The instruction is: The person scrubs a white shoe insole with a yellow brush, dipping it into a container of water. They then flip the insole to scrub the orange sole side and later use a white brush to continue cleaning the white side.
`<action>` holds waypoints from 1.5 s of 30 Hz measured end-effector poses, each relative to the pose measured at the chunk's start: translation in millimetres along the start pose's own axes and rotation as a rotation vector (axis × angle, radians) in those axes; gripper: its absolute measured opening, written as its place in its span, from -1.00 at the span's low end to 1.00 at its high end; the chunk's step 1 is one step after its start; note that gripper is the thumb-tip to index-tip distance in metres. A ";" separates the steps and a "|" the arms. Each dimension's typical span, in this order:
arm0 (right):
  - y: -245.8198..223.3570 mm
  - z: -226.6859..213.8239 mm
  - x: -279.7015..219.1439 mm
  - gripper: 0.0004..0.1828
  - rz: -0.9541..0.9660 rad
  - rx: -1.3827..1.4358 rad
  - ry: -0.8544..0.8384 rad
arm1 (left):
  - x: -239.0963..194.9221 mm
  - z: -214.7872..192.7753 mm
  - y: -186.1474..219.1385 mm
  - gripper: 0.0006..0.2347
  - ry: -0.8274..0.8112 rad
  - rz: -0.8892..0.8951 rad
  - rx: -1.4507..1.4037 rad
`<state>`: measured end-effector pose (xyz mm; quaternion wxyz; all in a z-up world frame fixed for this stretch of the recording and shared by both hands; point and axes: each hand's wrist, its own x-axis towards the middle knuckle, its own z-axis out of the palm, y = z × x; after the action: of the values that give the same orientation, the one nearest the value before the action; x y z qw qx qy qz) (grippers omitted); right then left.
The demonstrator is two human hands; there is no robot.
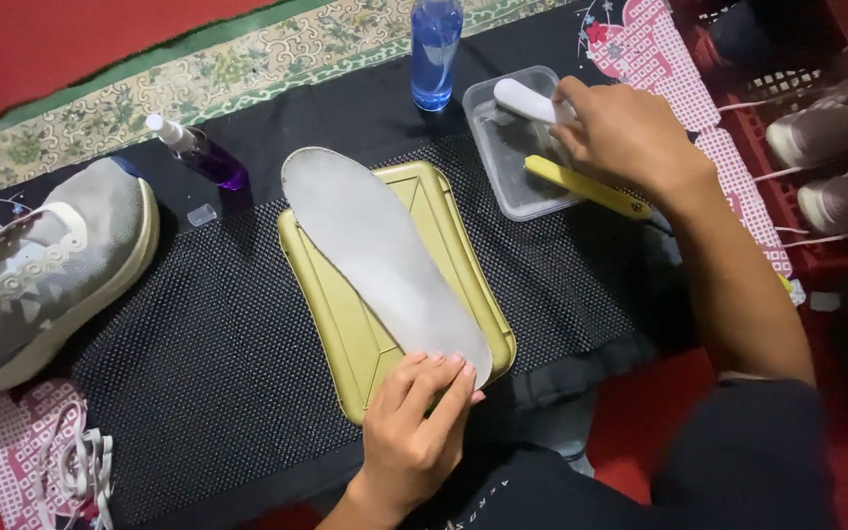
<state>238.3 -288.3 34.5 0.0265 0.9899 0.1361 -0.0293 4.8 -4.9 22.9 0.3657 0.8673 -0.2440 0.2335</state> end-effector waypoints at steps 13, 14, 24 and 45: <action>-7.0 -5.2 4.5 -0.54 0.070 -0.025 -0.095 | -0.6 -2.8 -0.3 -0.82 -0.029 -0.022 -0.046; -8.3 -6.7 4.3 -0.51 0.098 -0.003 -0.125 | -0.6 -3.0 0.0 -0.82 -0.037 -0.030 -0.051; -8.1 -5.7 4.7 -0.51 0.088 0.003 -0.109 | -0.5 -4.1 -0.5 -0.82 -0.044 -0.031 -0.064; -61.0 -85.0 -86.3 -0.50 0.077 0.234 -0.101 | 1.9 -2.9 2.7 -0.83 0.043 0.099 -0.100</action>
<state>143.1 -247.6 122.2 -0.0814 0.9880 0.0920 -0.0939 4.0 -4.9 27.2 0.4016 0.8295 -0.2902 0.2576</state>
